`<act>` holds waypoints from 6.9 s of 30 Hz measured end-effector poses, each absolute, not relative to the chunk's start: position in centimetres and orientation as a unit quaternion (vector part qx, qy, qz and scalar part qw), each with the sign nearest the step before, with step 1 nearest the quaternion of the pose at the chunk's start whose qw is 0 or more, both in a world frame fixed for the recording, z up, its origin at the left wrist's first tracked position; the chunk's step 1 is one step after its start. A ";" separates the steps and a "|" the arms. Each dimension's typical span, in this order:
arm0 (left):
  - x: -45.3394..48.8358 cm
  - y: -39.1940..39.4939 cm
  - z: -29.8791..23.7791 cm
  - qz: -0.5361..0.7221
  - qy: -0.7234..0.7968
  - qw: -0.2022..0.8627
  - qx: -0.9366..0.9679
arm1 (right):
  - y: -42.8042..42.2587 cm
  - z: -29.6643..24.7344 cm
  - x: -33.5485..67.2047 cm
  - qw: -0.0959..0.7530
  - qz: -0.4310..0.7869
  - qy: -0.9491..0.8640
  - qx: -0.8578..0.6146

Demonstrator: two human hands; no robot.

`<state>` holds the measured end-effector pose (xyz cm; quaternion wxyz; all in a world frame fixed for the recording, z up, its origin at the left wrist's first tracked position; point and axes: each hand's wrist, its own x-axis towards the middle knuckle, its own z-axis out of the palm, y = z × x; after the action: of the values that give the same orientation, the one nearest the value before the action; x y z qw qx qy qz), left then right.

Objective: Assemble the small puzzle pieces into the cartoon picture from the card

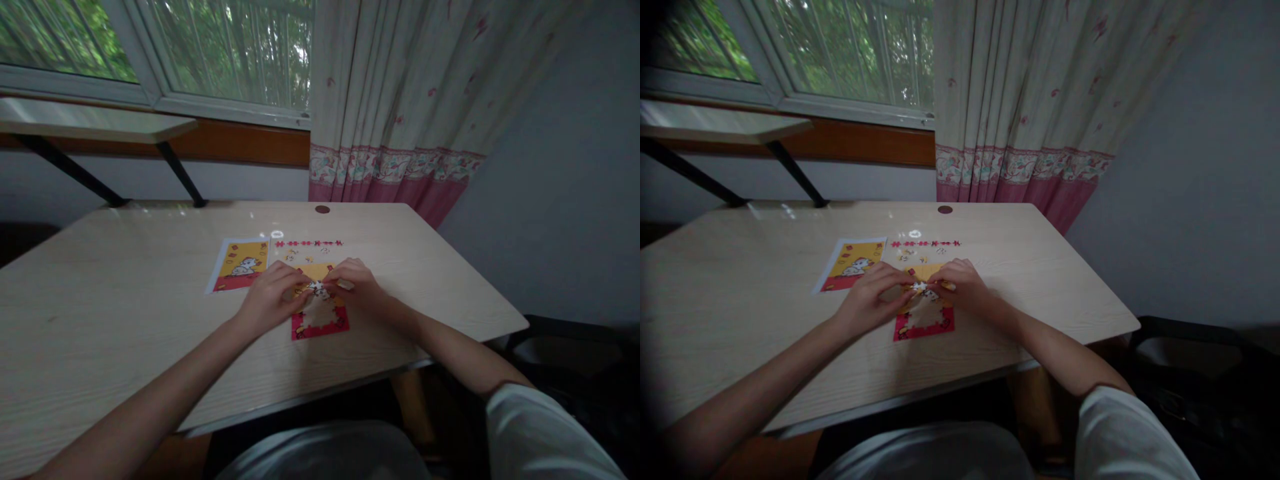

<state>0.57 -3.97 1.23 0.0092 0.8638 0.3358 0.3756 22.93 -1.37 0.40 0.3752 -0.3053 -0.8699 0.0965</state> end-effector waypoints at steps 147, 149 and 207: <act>-2.6 -3.0 0.6 0.177 0.329 0.025 0.927 | 5.9 0.5 25.5 0.138 -0.004 -0.894 -0.426; -2.6 -3.0 0.7 0.178 0.330 0.028 0.927 | 6.1 0.3 25.7 0.151 0.028 -0.891 -0.428; 0.5 -2.9 0.4 0.484 0.426 0.390 0.657 | 0.1 1.2 20.5 0.419 0.094 -0.863 -0.265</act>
<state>0.47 -2.93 0.40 0.3905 0.6569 0.4265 0.4838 20.48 0.09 1.23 0.4193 -0.2651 -0.8631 0.0944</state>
